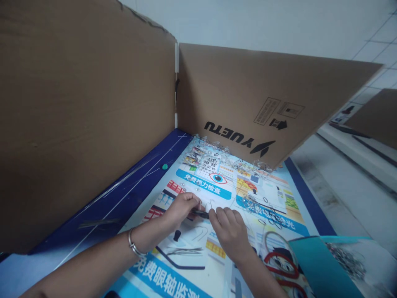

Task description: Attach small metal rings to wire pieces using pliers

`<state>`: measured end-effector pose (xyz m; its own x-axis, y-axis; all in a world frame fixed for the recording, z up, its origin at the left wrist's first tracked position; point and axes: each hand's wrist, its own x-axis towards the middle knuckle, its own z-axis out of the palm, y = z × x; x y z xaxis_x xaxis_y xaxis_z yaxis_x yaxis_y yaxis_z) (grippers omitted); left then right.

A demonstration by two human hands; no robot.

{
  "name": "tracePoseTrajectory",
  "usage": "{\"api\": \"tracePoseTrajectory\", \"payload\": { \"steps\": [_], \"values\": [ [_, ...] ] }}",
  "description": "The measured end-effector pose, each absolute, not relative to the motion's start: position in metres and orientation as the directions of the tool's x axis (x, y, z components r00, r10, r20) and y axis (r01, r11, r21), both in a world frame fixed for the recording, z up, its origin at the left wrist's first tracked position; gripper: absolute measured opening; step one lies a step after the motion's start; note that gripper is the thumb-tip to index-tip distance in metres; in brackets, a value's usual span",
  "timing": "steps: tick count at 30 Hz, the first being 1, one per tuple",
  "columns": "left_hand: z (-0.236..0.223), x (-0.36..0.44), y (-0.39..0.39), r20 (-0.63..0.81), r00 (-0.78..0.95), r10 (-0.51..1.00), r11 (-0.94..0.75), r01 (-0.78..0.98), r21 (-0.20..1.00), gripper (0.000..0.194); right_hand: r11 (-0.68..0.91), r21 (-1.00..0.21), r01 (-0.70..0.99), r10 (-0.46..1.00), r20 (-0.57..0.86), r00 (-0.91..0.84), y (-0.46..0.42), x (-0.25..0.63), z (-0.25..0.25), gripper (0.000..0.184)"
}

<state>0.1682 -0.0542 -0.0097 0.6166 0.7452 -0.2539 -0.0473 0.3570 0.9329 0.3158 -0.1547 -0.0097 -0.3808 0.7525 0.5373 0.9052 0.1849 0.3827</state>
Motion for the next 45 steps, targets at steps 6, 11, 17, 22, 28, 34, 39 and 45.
{"api": "tracePoseTrajectory", "payload": {
  "steps": [6, 11, 17, 22, 28, 34, 39, 45],
  "values": [
    [-0.011, 0.168, -0.054, -0.252, 0.624, 0.740, 0.356, -0.046, 0.933, 0.020, 0.190, 0.372, 0.909, 0.764, 0.525, -0.375, -0.155, 0.317, -0.011, 0.018],
    [-0.012, 0.168, -0.055, -0.247, 0.627, 0.739, 0.356, -0.052, 0.933, 0.019, 0.190, 0.357, 0.915, 0.780, 0.511, -0.361, -0.156, 0.316, -0.011, 0.018],
    [-0.008, 0.167, -0.056, -0.229, 0.598, 0.768, 0.316, -0.043, 0.948, 0.019, 0.167, 0.336, 0.927, 0.817, 0.478, -0.321, -0.157, 0.315, -0.012, 0.018],
    [-0.004, 0.168, -0.055, -0.263, 0.569, 0.779, 0.321, -0.002, 0.947, 0.019, 0.118, 0.317, 0.941, 0.849, 0.458, -0.261, -0.156, 0.312, -0.013, 0.013],
    [-0.003, 0.169, -0.052, -0.274, 0.567, 0.777, 0.327, 0.008, 0.945, 0.017, 0.067, 0.269, 0.961, 0.879, 0.440, -0.184, -0.158, 0.306, -0.014, 0.011],
    [-0.008, 0.168, -0.050, -0.230, 0.600, 0.766, 0.278, 0.013, 0.960, 0.018, 0.033, 0.203, 0.979, 0.898, 0.424, -0.119, -0.158, 0.302, -0.012, 0.007],
    [-0.009, 0.168, -0.048, -0.203, 0.636, 0.744, 0.244, 0.025, 0.970, 0.019, 0.011, 0.140, 0.990, 0.931, 0.360, -0.062, -0.159, 0.299, -0.008, 0.012],
    [-0.012, 0.168, -0.048, -0.145, 0.678, 0.721, 0.188, 0.010, 0.982, 0.020, 0.006, 0.134, 0.991, 0.943, 0.330, -0.050, -0.161, 0.298, -0.005, 0.014]
  ]
}}
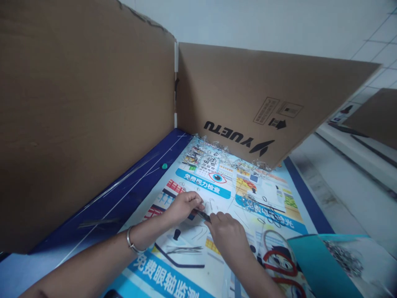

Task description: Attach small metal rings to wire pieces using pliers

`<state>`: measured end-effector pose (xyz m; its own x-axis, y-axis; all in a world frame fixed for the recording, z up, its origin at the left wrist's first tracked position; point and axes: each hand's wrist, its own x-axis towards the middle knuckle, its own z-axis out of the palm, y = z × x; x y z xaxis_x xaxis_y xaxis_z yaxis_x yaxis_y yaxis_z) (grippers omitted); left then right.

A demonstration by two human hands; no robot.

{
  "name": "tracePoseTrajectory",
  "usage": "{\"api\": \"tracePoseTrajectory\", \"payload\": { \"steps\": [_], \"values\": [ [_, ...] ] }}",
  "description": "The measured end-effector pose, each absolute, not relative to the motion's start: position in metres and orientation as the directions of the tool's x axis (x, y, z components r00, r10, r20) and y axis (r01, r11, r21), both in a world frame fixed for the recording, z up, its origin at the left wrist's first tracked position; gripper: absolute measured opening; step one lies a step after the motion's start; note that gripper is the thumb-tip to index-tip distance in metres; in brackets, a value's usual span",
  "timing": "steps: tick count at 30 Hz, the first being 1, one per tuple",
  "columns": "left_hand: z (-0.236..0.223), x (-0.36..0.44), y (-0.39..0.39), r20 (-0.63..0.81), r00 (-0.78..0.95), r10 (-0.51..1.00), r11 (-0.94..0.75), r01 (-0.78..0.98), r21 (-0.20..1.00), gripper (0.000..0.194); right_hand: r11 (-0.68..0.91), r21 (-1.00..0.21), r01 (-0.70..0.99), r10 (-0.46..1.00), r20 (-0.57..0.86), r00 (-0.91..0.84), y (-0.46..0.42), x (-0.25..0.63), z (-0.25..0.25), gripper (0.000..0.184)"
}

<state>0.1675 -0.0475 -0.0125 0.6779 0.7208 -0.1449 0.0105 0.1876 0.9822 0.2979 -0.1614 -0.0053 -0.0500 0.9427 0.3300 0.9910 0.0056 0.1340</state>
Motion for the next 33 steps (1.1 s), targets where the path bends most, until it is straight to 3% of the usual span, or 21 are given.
{"api": "tracePoseTrajectory", "payload": {
  "steps": [9, 16, 19, 24, 33],
  "values": [
    [-0.009, 0.166, -0.046, -0.134, 0.672, 0.728, 0.130, 0.056, 0.990, 0.021, 0.040, 0.097, 0.994, 0.922, 0.380, -0.074, -0.158, 0.302, -0.005, 0.010],
    [-0.011, 0.165, -0.039, -0.058, 0.641, 0.766, 0.037, 0.047, 0.998, 0.024, 0.039, -0.239, 0.970, 0.968, 0.251, 0.022, -0.152, 0.326, -0.001, 0.013],
    [-0.011, 0.165, -0.039, -0.070, 0.644, 0.762, 0.027, 0.077, 0.997, 0.024, -0.010, -0.315, 0.949, 0.961, 0.259, 0.096, -0.149, 0.332, -0.002, 0.017],
    [-0.009, 0.165, -0.041, -0.079, 0.634, 0.769, 0.011, 0.111, 0.994, 0.024, -0.050, -0.333, 0.942, 0.968, 0.215, 0.127, -0.147, 0.331, -0.005, 0.019],
    [-0.013, 0.169, -0.045, -0.154, 0.620, 0.769, 0.073, 0.154, 0.985, 0.024, -0.057, -0.258, 0.964, 0.981, 0.167, 0.103, -0.148, 0.327, -0.009, 0.016]
  ]
}}
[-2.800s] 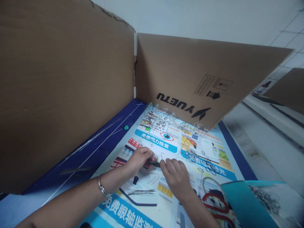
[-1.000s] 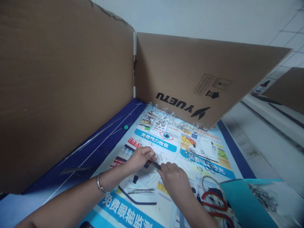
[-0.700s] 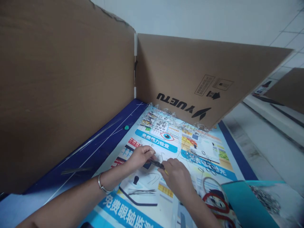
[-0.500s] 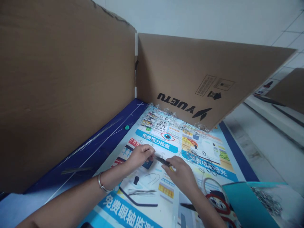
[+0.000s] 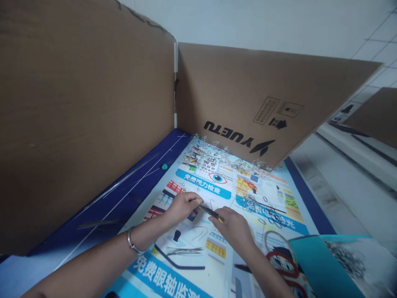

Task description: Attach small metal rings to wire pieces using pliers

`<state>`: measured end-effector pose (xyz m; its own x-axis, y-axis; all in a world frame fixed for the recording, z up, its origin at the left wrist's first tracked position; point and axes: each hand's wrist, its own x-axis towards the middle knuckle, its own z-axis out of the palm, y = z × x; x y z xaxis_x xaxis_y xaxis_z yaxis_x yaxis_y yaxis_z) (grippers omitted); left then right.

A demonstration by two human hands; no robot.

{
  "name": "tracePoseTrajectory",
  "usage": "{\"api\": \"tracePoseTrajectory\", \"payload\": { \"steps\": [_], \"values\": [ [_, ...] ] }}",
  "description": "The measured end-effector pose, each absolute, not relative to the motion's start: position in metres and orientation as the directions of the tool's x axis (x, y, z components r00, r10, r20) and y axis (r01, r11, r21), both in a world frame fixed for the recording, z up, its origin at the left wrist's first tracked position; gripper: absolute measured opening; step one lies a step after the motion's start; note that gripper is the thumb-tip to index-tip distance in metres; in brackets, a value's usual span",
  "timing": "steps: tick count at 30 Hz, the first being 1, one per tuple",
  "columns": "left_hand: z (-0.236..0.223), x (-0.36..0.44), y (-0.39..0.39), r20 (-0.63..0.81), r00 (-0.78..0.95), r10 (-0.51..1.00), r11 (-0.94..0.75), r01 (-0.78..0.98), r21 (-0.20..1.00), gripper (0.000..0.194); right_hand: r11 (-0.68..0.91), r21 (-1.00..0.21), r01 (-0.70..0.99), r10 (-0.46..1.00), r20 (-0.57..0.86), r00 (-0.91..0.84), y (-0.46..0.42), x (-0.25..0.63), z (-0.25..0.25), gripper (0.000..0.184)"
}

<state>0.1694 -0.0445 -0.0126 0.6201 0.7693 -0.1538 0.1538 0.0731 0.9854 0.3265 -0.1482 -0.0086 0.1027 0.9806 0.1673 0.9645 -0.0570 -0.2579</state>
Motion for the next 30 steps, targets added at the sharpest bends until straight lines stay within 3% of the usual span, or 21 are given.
{"api": "tracePoseTrajectory", "payload": {
  "steps": [3, 7, 13, 20, 30],
  "values": [
    [-0.016, 0.170, -0.047, -0.154, 0.630, 0.761, 0.071, 0.155, 0.985, 0.025, -0.067, -0.260, 0.963, 0.986, 0.128, 0.103, -0.149, 0.325, -0.005, 0.017],
    [-0.014, 0.170, -0.046, -0.139, 0.602, 0.786, 0.077, 0.128, 0.989, 0.025, -0.080, -0.373, 0.924, 0.980, 0.139, 0.141, -0.149, 0.340, 0.002, 0.018],
    [-0.011, 0.167, -0.041, 0.144, 0.579, 0.803, -0.305, 0.190, 0.933, 0.019, -0.146, -0.532, 0.834, 0.913, 0.252, 0.321, -0.142, 0.366, -0.009, 0.027],
    [-0.029, 0.172, -0.043, 0.140, 0.593, 0.793, -0.406, 0.343, 0.847, 0.015, -0.174, -0.504, 0.846, 0.894, 0.280, 0.350, -0.138, 0.358, -0.027, 0.024],
    [-0.036, 0.178, -0.040, 0.082, 0.578, 0.812, -0.423, 0.485, 0.766, 0.016, -0.170, -0.540, 0.824, 0.885, 0.284, 0.369, -0.136, 0.355, -0.032, 0.022]
  ]
}}
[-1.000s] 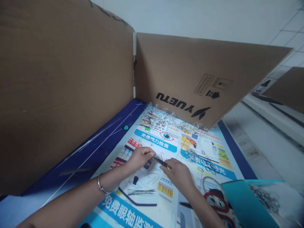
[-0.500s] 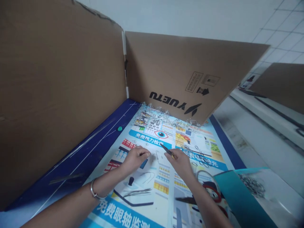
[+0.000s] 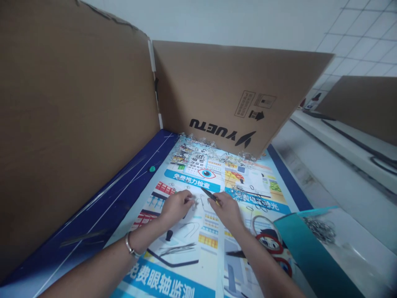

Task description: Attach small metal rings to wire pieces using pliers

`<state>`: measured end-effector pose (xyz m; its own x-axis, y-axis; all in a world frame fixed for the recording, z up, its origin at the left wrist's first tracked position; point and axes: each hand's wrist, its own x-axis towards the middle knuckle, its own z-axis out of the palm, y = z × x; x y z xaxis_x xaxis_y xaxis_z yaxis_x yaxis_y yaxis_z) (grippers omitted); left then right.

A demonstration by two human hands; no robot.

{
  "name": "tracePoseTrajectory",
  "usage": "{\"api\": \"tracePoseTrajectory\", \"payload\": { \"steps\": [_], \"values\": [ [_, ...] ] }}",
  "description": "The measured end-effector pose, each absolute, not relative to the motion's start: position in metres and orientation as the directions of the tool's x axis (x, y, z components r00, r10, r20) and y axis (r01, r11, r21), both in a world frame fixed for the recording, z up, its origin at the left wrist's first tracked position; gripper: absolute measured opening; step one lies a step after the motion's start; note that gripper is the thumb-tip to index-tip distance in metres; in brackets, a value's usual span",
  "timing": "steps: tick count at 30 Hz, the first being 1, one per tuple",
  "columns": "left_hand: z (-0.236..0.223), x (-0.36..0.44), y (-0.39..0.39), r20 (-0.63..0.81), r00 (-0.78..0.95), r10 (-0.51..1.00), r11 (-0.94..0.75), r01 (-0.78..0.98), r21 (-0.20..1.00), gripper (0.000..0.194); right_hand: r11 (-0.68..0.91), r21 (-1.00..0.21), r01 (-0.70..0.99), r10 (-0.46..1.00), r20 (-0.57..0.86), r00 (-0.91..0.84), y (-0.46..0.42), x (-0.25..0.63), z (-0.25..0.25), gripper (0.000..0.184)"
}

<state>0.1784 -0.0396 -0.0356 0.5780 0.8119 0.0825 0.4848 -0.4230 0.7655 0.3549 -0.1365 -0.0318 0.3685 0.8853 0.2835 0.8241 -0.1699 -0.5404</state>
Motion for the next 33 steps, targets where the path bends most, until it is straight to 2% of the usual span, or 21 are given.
{"api": "tracePoseTrajectory", "payload": {
  "steps": [8, 10, 16, 22, 33],
  "values": [
    [-0.027, 0.172, -0.039, 0.152, 0.642, 0.751, -0.552, 0.484, 0.679, 0.016, -0.162, -0.568, 0.807, 0.860, 0.320, 0.398, -0.137, 0.358, -0.034, 0.023],
    [-0.019, 0.166, -0.041, 0.116, 0.684, 0.720, -0.582, 0.504, 0.638, 0.014, -0.160, -0.569, 0.807, 0.865, 0.313, 0.393, -0.137, 0.359, -0.036, 0.023],
    [0.004, 0.158, -0.060, -0.086, 0.838, 0.539, -0.751, 0.524, 0.402, 0.014, -0.159, -0.570, 0.806, 0.873, 0.299, 0.385, -0.137, 0.359, -0.036, 0.024],
    [0.001, 0.159, -0.074, -0.121, 0.868, 0.482, -0.846, 0.497, 0.195, 0.019, -0.140, -0.588, 0.797, 0.874, 0.305, 0.378, -0.137, 0.358, -0.037, 0.022],
    [0.002, 0.159, -0.077, -0.138, 0.901, 0.411, -0.891, 0.429, 0.149, 0.024, -0.104, -0.566, 0.818, 0.879, 0.333, 0.342, -0.137, 0.357, -0.035, 0.020]
  ]
}}
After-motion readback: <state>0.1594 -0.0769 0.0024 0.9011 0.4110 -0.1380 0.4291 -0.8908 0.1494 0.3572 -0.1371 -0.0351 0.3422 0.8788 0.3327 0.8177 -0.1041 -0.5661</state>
